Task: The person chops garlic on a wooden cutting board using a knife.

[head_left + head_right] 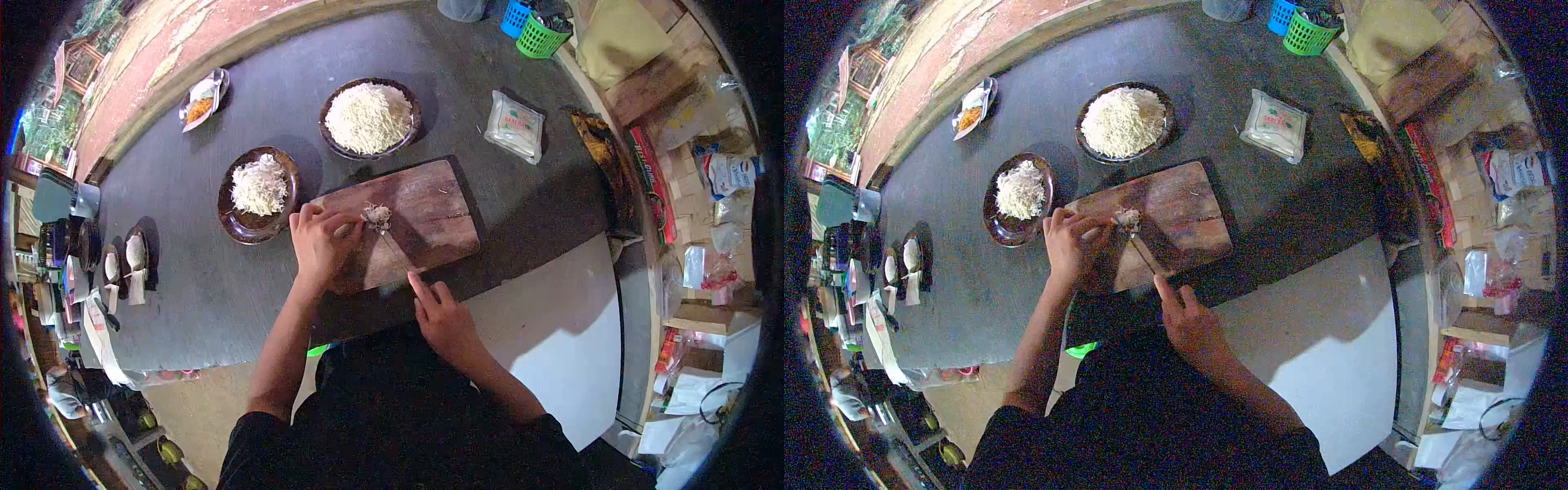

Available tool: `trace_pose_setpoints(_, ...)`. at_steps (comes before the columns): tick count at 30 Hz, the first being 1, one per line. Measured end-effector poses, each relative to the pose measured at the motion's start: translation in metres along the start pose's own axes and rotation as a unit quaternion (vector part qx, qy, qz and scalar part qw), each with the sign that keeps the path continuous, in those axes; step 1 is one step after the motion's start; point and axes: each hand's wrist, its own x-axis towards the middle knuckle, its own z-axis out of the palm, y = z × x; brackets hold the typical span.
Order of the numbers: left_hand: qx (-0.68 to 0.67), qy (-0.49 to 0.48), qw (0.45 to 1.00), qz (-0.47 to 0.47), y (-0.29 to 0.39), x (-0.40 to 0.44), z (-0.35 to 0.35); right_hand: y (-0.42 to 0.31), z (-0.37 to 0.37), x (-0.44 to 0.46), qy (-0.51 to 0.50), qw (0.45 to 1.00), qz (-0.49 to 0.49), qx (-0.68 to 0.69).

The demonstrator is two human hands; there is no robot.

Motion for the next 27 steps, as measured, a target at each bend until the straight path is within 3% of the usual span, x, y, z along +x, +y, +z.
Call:
trace_pose_setpoints(9,-0.018,0.0,1.0,-0.007,-0.001,0.0,0.004,-0.008,-0.004,0.009,-0.052,0.999,-0.003,-0.009)
trace_pose_setpoints(24,-0.013,-0.016,1.0,-0.017,-0.003,0.001,0.001,-0.001,-0.007,0.005,0.014,0.999,-0.014,0.032)
trace_pose_setpoints(27,0.003,-0.004,1.0,-0.007,-0.002,0.001,0.0,-0.006,-0.009,0.006,-0.033,0.999,-0.008,0.017)
